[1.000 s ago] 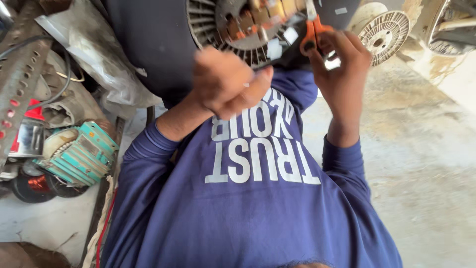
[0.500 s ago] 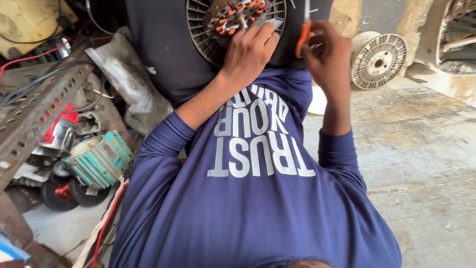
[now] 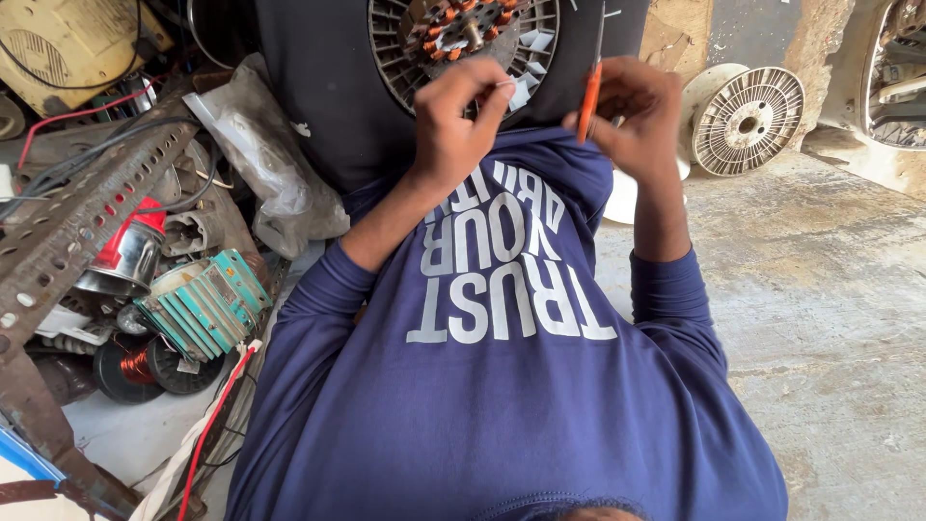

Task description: The person sits on the floor and works on a motor rotor resting on their lap. They repeatedly cut small white insulating strips with orange-handled scissors and insert them into slots between copper windings on the rotor.

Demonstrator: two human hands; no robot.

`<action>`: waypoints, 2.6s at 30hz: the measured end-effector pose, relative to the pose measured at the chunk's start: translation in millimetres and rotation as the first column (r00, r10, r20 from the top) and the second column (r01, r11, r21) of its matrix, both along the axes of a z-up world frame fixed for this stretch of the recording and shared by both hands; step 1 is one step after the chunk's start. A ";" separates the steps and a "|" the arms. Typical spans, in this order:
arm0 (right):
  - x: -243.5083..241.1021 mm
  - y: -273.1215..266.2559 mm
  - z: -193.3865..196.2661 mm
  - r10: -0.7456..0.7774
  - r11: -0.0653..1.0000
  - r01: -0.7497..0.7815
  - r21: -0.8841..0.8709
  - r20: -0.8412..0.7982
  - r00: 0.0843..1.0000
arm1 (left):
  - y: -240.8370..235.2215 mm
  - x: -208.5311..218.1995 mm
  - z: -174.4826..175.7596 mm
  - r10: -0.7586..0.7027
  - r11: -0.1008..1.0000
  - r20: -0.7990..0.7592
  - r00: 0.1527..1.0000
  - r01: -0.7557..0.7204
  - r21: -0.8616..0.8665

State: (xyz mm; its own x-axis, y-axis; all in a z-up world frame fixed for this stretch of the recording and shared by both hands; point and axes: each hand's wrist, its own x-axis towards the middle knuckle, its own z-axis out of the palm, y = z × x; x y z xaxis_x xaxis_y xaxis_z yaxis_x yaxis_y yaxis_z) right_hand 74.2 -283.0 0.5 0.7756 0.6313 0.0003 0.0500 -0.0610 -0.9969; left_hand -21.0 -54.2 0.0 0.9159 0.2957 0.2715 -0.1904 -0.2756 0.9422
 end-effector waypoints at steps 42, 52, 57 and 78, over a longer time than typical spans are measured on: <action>-45.9 39.4 50.6 0.131 0.983 -0.131 -0.132 -0.004 0.991 | 2.5 -23.1 22.0 -0.082 0.800 0.013 0.997 0.074 -0.595; -48.6 45.9 50.5 0.197 0.964 -0.169 -0.205 0.124 0.973 | 4.4 -19.7 23.2 -0.053 0.712 0.039 0.998 0.065 -0.699; -48.6 45.9 50.0 0.199 0.963 -0.168 -0.212 0.132 0.971 | 3.0 -20.9 28.1 -0.052 0.713 0.040 0.998 0.065 -0.699; -8.1 37.5 51.0 0.050 0.995 -0.036 -0.096 0.140 0.989 | 3.9 -18.4 36.4 -0.041 0.768 -0.013 0.999 0.024 -0.641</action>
State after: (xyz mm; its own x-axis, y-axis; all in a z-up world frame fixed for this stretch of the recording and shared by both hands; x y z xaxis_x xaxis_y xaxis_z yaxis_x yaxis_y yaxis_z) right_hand 66.1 -245.5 51.5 0.7440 0.6665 0.0484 0.1954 -0.1477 -0.9695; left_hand -39.5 -50.3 36.3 0.9319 0.3627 0.0076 -0.1627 0.3990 0.9024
